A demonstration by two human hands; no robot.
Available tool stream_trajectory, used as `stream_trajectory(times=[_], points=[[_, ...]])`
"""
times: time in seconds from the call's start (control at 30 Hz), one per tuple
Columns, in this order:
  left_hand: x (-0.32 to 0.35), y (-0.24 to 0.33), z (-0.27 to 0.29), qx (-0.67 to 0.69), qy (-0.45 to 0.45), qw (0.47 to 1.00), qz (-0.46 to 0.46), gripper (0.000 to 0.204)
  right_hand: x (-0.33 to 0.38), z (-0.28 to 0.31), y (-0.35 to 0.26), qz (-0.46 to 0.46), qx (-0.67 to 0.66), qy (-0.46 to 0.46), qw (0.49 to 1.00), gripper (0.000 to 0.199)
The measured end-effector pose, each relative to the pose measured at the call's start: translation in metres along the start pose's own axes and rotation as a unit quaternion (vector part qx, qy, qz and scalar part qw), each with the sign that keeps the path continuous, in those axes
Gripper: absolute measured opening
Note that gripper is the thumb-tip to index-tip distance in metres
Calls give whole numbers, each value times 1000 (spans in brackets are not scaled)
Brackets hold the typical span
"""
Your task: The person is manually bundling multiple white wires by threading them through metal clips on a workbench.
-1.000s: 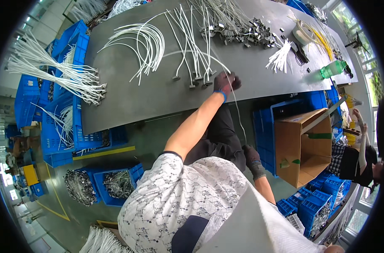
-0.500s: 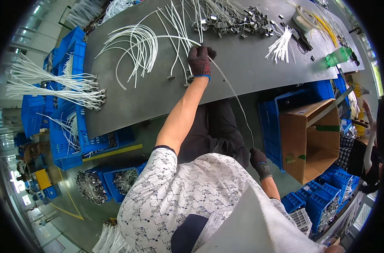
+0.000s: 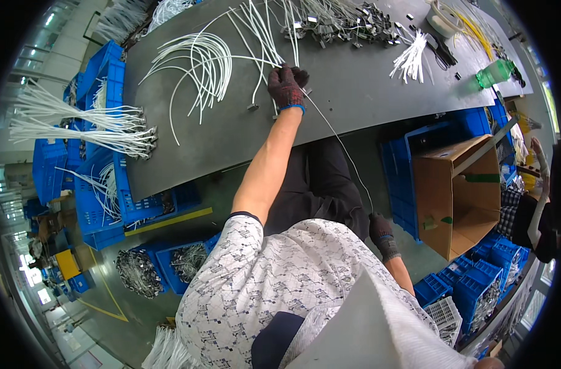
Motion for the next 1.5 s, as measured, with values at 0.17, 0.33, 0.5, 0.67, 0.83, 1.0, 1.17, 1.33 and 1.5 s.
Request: stream_trajectory(times=[0.17,0.33,0.5,0.67,0.83,1.0,1.17,1.33,1.5], points=[[0,4,14,43,95,995,-14,12,11,-13,6,-4,19,-16,1000,24],[0,9,8,14,35,999,-28,15,12,-5,-12,9,-10,3,1000,24],[38,-48,1,-67,-180,962,193,14,10,-21,-6,22,-15,10,1000,25],[133,-85,17,-334,-368,854,156,25,12,-35,9,39,-13,4,999,24],[119,-59,-9,-226,-291,908,198,23,-3,47,-49,101,-114,68,986,20],[165,-41,-38,-225,-351,886,205,26,-38,201,-168,205,-372,353,834,28],[198,-12,-41,-151,-354,903,189,23,-104,170,-184,91,-764,136,624,51],[184,-8,-27,-174,-328,916,155,24,-124,178,-209,116,-637,151,747,56],[91,-3,-7,-286,-285,901,158,27,-156,217,-253,81,-653,81,749,51]])
Point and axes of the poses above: each hand's wrist, its own x-axis away from the middle knuckle, its own z-axis out of the back of the hand, y = z × x, the point moved 9 cm from there along -x, towards the middle knuckle, and after that the axes turned 2 degrees about -z, right-handed, at the moved point
